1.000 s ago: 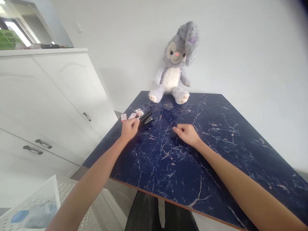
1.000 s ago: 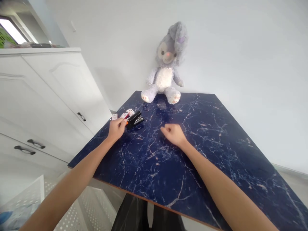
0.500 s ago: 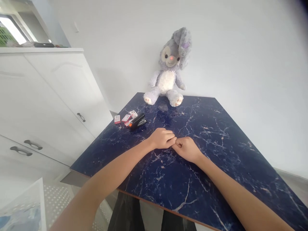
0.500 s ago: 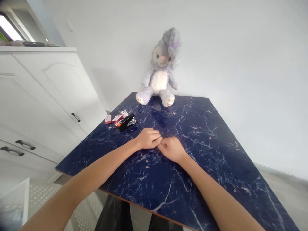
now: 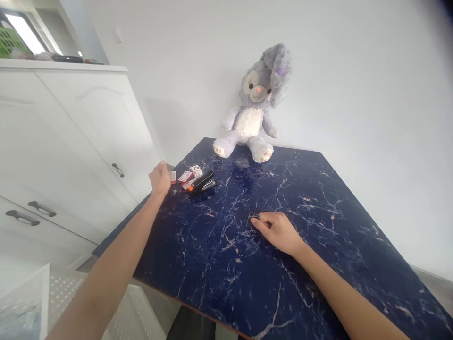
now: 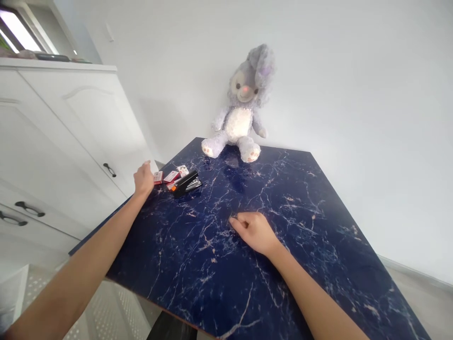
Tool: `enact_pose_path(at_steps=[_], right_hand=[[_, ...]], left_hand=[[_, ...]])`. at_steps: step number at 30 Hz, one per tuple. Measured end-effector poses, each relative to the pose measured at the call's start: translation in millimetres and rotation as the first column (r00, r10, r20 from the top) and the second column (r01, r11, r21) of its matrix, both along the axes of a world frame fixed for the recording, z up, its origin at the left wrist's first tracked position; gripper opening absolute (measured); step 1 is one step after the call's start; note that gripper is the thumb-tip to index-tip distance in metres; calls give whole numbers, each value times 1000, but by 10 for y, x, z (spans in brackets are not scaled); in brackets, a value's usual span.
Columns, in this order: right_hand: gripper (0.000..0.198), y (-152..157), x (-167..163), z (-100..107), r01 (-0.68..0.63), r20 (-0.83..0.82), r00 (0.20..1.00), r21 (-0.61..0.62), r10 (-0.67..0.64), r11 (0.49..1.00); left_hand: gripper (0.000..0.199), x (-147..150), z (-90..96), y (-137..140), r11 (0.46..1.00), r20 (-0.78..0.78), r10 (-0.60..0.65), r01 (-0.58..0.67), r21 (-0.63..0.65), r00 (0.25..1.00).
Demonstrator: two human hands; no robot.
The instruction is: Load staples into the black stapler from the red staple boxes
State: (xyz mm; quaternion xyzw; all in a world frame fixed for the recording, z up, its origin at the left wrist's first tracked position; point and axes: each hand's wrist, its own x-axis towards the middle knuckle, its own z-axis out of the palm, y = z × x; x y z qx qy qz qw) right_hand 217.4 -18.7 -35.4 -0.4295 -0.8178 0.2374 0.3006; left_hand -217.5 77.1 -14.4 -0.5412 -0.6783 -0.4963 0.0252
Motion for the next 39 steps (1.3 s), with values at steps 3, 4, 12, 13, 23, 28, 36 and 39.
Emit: enact_pose_path(at_steps=[3, 4, 12, 13, 23, 28, 36, 39], right_hand=[[56, 5, 4, 8, -3, -31, 1000, -38, 2, 999], [56, 6, 9, 10, 4, -47, 999, -51, -7, 999], [57, 15, 48, -3, 30, -116, 992, -107, -42, 994], [57, 12, 46, 3, 34, -111, 993, -99, -45, 995], [61, -33, -27, 93, -92, 32, 995, 79, 90, 993], [24, -19, -38, 139, -153, 21, 988, 37, 152, 988], [32, -71, -42, 152, -55, 63, 997, 104, 48, 993], [35, -64, -57, 112, 27, 74, 997, 127, -37, 991]], left_hand=[[62, -12, -65, 218, 955, 69, -239, 248, -161, 968], [65, 49, -65, 292, 907, 88, -350, 361, -216, 933], [67, 528, -97, 353, 621, 127, -721, 716, -319, 681], [65, 592, -96, 283, 607, 89, -747, 731, -313, 659], [47, 1425, 16, -604, 491, -183, -871, 791, -364, 457], [43, 1518, 26, -834, 632, -276, -770, 745, -212, 575], [41, 1516, 98, -1033, 574, -253, -815, 783, -239, 521], [39, 1516, 51, -969, 615, -258, -788, 735, -286, 560]])
